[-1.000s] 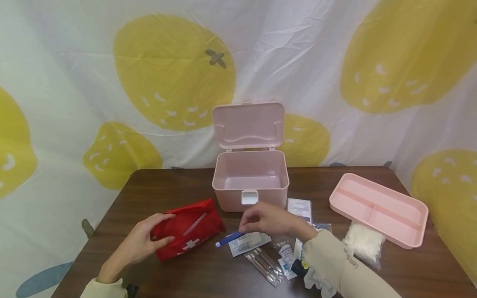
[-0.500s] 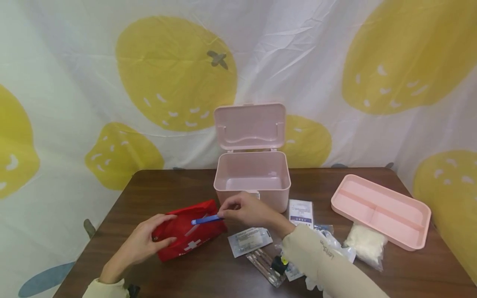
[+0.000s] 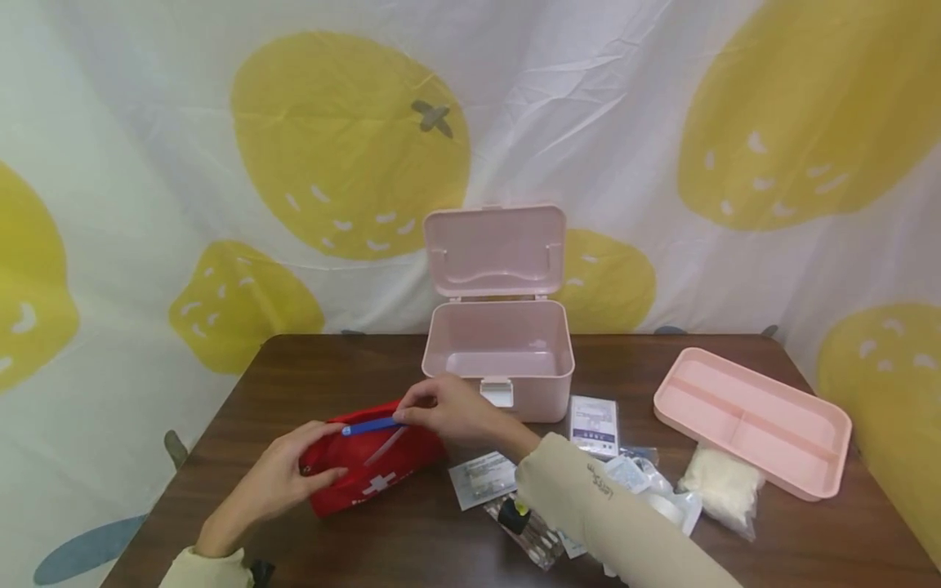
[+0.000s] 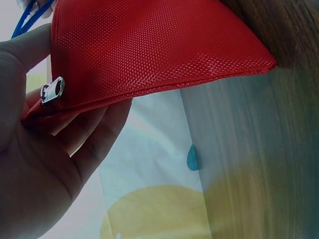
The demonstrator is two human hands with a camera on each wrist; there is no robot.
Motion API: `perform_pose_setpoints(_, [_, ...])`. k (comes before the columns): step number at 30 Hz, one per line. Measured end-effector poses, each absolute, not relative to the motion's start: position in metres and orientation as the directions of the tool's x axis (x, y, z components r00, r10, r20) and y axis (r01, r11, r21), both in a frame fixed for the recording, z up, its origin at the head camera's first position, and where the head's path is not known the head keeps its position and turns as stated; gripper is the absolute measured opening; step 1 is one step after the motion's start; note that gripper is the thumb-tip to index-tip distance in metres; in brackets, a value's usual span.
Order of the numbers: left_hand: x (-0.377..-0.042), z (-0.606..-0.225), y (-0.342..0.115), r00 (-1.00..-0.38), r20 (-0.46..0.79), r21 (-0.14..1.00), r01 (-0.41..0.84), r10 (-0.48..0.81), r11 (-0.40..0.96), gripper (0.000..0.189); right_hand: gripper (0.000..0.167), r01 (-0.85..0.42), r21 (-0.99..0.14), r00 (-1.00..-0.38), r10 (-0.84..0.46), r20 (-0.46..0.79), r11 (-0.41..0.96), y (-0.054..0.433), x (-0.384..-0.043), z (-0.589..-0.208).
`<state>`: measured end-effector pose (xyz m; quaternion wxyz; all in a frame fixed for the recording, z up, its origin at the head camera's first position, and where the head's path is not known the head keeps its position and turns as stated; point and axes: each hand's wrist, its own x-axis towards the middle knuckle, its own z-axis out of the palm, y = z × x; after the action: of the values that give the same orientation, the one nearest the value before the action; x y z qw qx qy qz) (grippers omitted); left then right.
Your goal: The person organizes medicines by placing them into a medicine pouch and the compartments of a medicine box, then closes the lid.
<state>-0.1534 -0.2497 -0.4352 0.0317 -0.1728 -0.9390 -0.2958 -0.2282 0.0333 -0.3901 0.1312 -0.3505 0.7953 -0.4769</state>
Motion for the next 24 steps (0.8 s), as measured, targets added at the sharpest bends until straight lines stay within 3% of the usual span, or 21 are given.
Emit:
perform_pose_setpoints(9, [-0.154, -0.435, -0.25, -0.94, 0.146, 0.558, 0.336, 0.309, 0.759, 0.054, 0.01, -0.456, -0.814, -0.722, -0.685, 0.1, 0.361, 0.016, -0.229, -0.394])
perform_pose_setpoints(24, [-0.154, -0.436, -0.251, -0.929, 0.173, 0.538, 0.367, 0.326, 0.759, 0.053, 0.007, -0.573, -0.718, -0.673, -0.727, 0.135, 0.396, -0.003, -0.224, -0.397])
